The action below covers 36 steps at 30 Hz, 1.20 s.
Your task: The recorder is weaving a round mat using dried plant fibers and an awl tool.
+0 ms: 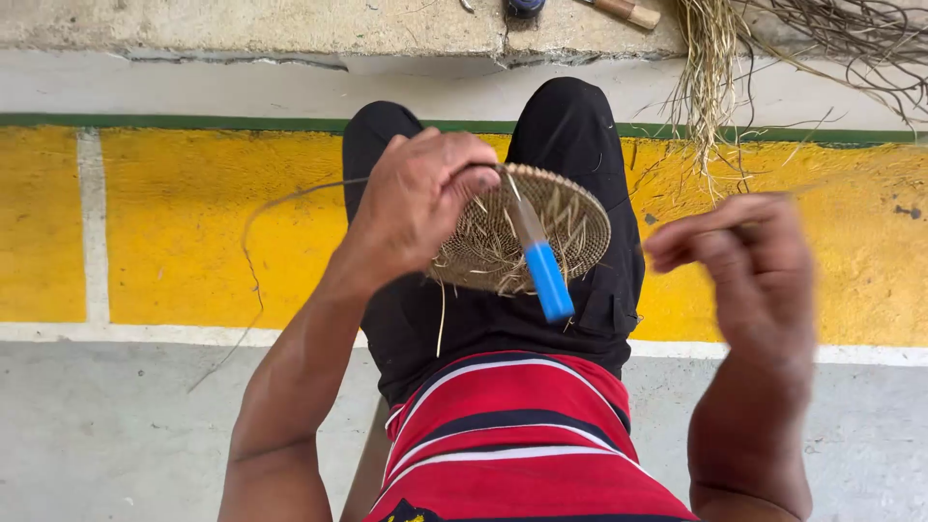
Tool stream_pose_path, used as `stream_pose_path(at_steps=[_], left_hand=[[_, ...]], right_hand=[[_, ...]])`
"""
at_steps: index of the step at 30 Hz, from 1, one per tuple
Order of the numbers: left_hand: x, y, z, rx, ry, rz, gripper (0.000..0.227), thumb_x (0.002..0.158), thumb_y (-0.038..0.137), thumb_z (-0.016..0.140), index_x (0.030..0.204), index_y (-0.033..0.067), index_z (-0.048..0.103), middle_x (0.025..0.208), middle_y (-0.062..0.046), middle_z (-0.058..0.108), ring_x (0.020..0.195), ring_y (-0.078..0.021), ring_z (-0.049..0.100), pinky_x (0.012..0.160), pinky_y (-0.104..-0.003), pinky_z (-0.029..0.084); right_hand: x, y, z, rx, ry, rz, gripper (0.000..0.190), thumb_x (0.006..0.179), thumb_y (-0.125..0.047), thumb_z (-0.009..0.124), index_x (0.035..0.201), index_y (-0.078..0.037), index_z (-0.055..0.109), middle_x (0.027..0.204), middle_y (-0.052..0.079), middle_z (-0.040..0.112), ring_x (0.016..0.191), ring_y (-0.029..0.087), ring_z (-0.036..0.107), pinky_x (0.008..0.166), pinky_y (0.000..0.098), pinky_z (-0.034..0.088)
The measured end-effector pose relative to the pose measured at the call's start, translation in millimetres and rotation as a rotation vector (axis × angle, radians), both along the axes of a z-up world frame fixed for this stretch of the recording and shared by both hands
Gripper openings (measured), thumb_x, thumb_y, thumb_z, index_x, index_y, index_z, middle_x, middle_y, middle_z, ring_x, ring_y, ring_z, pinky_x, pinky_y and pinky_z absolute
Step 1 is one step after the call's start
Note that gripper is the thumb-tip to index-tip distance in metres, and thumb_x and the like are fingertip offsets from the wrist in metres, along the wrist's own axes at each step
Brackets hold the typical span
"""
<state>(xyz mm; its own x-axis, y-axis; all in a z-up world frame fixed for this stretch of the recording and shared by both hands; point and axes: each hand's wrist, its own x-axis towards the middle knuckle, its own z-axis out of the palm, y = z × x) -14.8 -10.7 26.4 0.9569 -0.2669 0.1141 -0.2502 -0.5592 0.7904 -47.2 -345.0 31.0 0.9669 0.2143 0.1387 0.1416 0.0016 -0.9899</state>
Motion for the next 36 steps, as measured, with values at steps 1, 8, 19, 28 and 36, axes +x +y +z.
stream_pose_path(at_steps=[1,8,19,28,36], left_hand=[[-5,-6,2,0.041,-0.155,-0.023,0.018,0.103,0.025,0.068,0.111,0.0094,0.071,0.096,-0.005,0.073,0.089,-0.0218,0.066,0.080,-0.038,0.045],[-36,-33,4,0.236,-0.354,-0.074,0.032,0.090,0.011,0.075,0.121,0.0094,0.067,0.102,-0.002,0.067,0.098,-0.0233,0.061,0.084,-0.040,0.041],[-37,-36,-10,0.144,-0.549,-0.045,0.032,0.100,0.010,0.074,0.130,0.0141,0.064,0.112,0.002,0.066,0.099,-0.0198,0.059,0.090,-0.040,0.039],[9,-15,-34,0.105,-0.538,0.056,0.007,0.111,0.010,0.066,0.114,0.0145,0.063,0.102,0.005,0.066,0.092,-0.0184,0.058,0.086,-0.035,0.036],[-1,-28,-37,0.120,-0.571,-0.021,0.015,0.104,0.009,0.065,0.117,0.0148,0.063,0.104,0.002,0.068,0.094,-0.0198,0.061,0.090,-0.037,0.036]], right_hand=[[-4,10,-2,-0.061,0.076,0.074,0.007,0.114,-0.006,0.047,0.121,-0.006,0.045,0.106,0.020,0.072,0.090,0.020,0.072,0.081,0.0313,0.061],[-33,58,-4,0.133,0.518,0.221,0.011,0.110,-0.018,0.043,0.115,-0.008,0.042,0.106,0.020,0.075,0.071,0.020,0.072,0.064,0.0283,0.059],[-38,72,1,0.576,0.737,0.264,0.018,0.115,-0.024,0.043,0.124,-0.009,0.040,0.097,0.016,0.060,0.057,0.018,0.062,0.056,0.0358,0.060],[-53,48,-29,-0.645,-0.016,0.406,0.014,0.109,-0.020,0.054,0.116,-0.008,0.051,0.102,0.011,0.064,0.084,0.025,0.070,0.076,0.0387,0.057],[-53,42,-42,-0.643,-0.268,0.437,0.018,0.090,-0.007,0.068,0.107,-0.009,0.062,0.121,0.016,0.068,0.100,0.035,0.066,0.088,0.0389,0.053]])
